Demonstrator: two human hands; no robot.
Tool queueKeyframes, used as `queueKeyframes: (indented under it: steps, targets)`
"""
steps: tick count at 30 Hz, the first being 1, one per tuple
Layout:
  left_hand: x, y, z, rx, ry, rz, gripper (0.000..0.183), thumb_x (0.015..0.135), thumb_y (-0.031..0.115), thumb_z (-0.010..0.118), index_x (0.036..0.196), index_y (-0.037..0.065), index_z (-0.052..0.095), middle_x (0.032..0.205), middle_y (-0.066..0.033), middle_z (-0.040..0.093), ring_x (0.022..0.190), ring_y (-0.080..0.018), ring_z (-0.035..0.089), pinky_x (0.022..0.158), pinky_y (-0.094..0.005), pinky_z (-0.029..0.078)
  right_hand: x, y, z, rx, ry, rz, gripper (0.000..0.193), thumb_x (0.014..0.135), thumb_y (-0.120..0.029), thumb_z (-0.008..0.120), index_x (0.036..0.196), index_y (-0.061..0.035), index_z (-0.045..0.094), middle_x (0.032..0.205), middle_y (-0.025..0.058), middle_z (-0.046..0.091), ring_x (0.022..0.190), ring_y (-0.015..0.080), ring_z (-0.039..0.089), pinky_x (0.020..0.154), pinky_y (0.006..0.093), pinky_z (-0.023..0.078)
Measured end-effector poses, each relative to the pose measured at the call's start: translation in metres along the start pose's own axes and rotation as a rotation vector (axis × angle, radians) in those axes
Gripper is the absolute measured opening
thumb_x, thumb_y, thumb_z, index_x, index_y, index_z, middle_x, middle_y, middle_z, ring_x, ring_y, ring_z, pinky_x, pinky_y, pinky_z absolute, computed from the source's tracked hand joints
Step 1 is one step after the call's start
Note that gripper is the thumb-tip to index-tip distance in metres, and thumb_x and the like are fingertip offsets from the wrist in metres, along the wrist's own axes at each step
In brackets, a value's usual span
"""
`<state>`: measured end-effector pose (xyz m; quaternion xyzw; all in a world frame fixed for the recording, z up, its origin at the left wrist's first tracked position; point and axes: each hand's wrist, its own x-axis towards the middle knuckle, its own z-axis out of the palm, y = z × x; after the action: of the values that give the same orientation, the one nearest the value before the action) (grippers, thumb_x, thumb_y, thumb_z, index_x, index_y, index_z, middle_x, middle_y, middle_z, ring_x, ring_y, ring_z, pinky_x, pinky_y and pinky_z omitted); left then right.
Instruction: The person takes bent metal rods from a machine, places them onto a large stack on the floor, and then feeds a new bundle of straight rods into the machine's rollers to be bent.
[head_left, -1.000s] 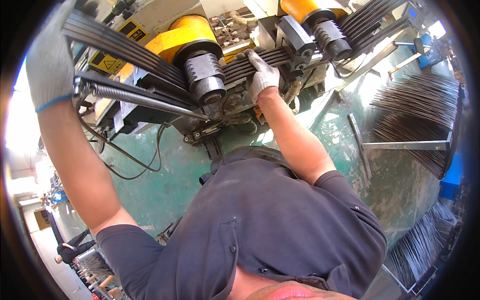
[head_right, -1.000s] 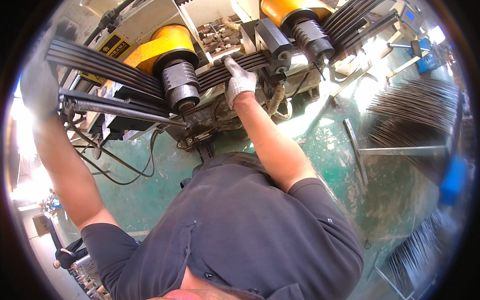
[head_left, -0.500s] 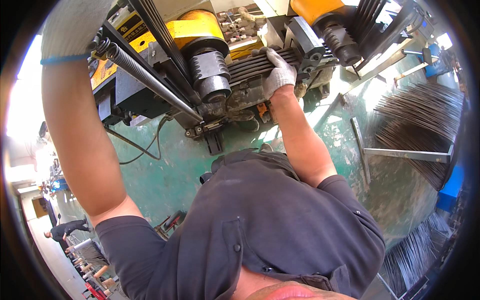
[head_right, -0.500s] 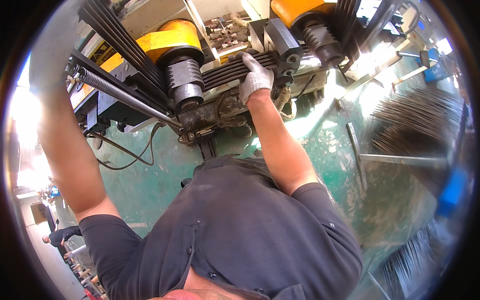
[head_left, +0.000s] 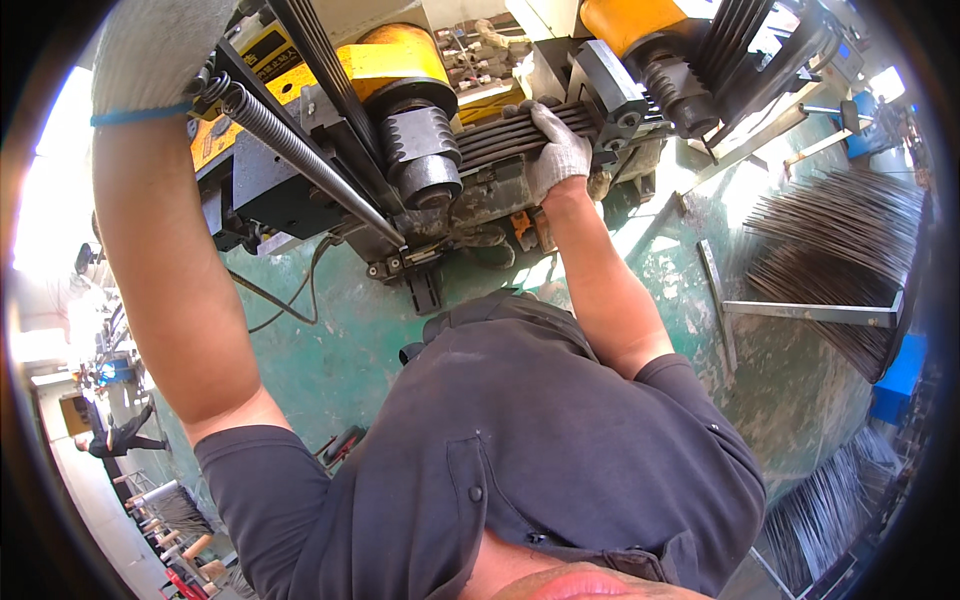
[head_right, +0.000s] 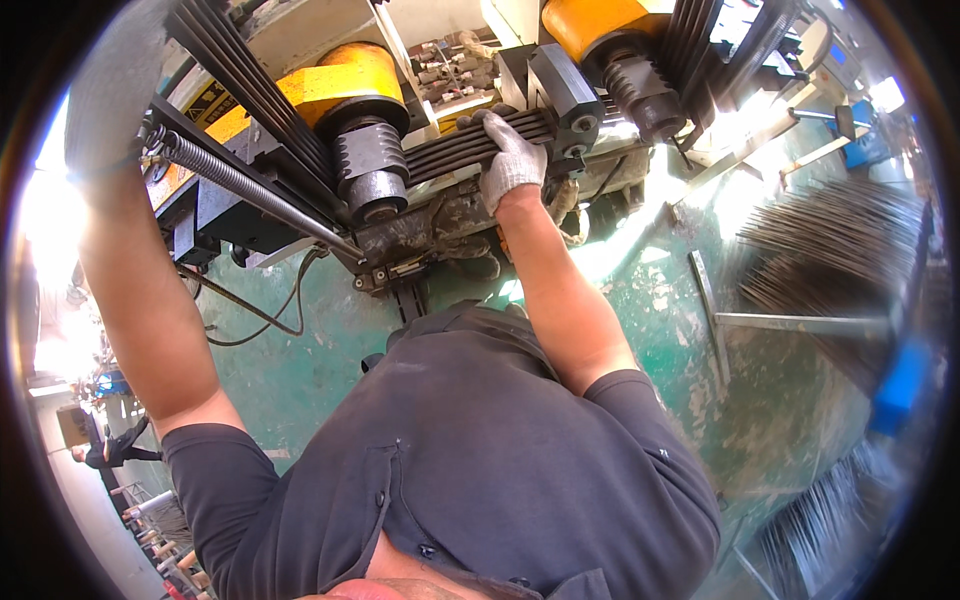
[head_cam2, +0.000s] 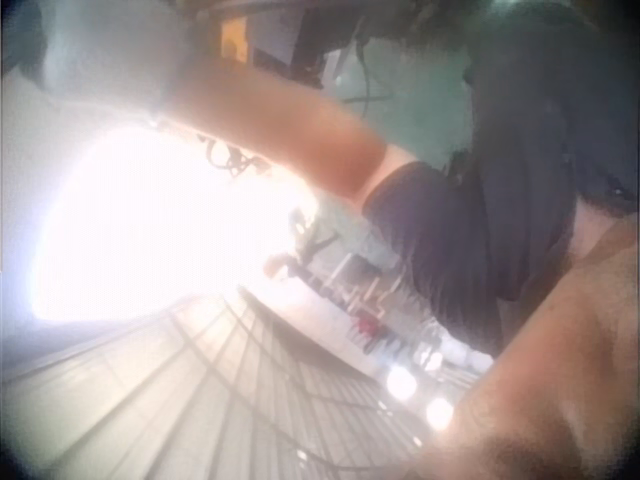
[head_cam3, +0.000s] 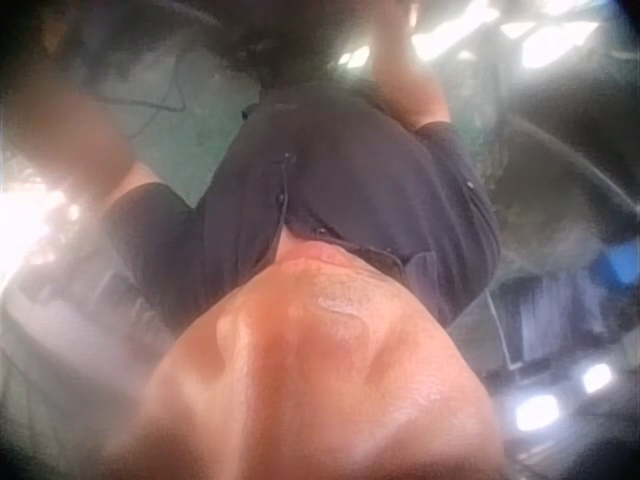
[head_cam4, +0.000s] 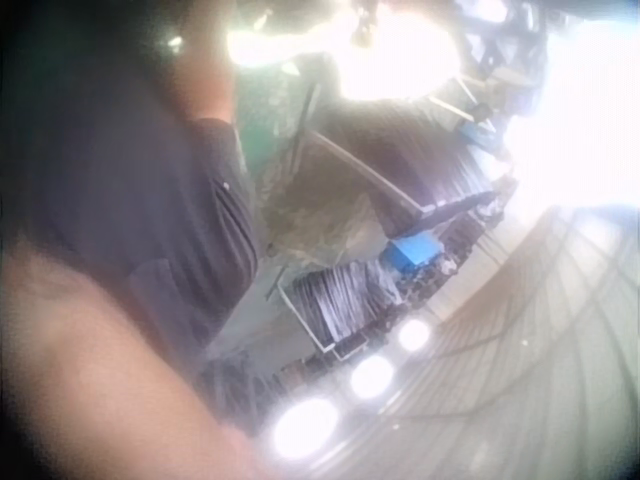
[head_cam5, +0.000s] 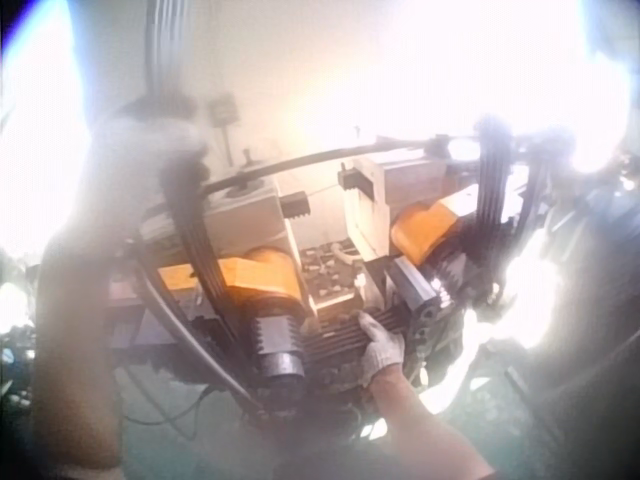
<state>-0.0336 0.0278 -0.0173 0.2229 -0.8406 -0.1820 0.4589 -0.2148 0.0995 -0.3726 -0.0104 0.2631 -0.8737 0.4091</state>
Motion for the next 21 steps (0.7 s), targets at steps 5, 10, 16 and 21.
queueKeyframes:
  steps: [5,10,16,21]
  targets:
    - [-0.006,0.020,0.008,0.045,0.035,-0.014,0.018,0.094,0.018,0.063,0.088,0.003,0.071,0.082,-0.0058,0.067,0.074,-0.0167,0.064,0.075,-0.0324,0.053,0.005,0.003,-0.004,-0.019,0.020,-0.041,0.016,0.098,-0.006,0.061,0.108,0.0038,0.068,0.105,0.0199,0.075,0.098,0.0301,0.072,0.095,0.0396,0.057]
    - [-0.001,0.016,0.011,0.004,0.090,-0.176,0.017,0.093,0.017,0.064,0.093,0.002,0.071,0.085,-0.0071,0.068,0.078,-0.0171,0.067,0.075,-0.0325,0.055,0.002,0.002,-0.004,-0.020,-0.033,-0.042,0.017,0.098,-0.006,0.060,0.108,0.0046,0.068,0.105,0.0199,0.075,0.099,0.0296,0.072,0.096,0.0388,0.056]
    - [-0.002,0.005,0.006,-0.014,0.045,0.007,0.015,0.093,0.016,0.064,0.092,0.002,0.071,0.085,-0.0060,0.067,0.076,-0.0161,0.066,0.072,-0.0313,0.056,0.002,0.002,-0.005,-0.036,0.019,-0.068,0.018,0.098,-0.006,0.060,0.109,0.0064,0.069,0.105,0.0198,0.075,0.099,0.0290,0.071,0.096,0.0377,0.056]
    - [-0.003,0.001,0.007,-0.095,0.062,0.030,0.014,0.092,0.015,0.064,0.090,0.003,0.070,0.083,-0.0046,0.066,0.075,-0.0152,0.065,0.071,-0.0305,0.055,0.005,0.007,-0.008,-0.072,-0.028,-0.110,0.019,0.098,-0.005,0.060,0.109,0.0070,0.069,0.105,0.0204,0.075,0.098,0.0296,0.072,0.095,0.0384,0.056]
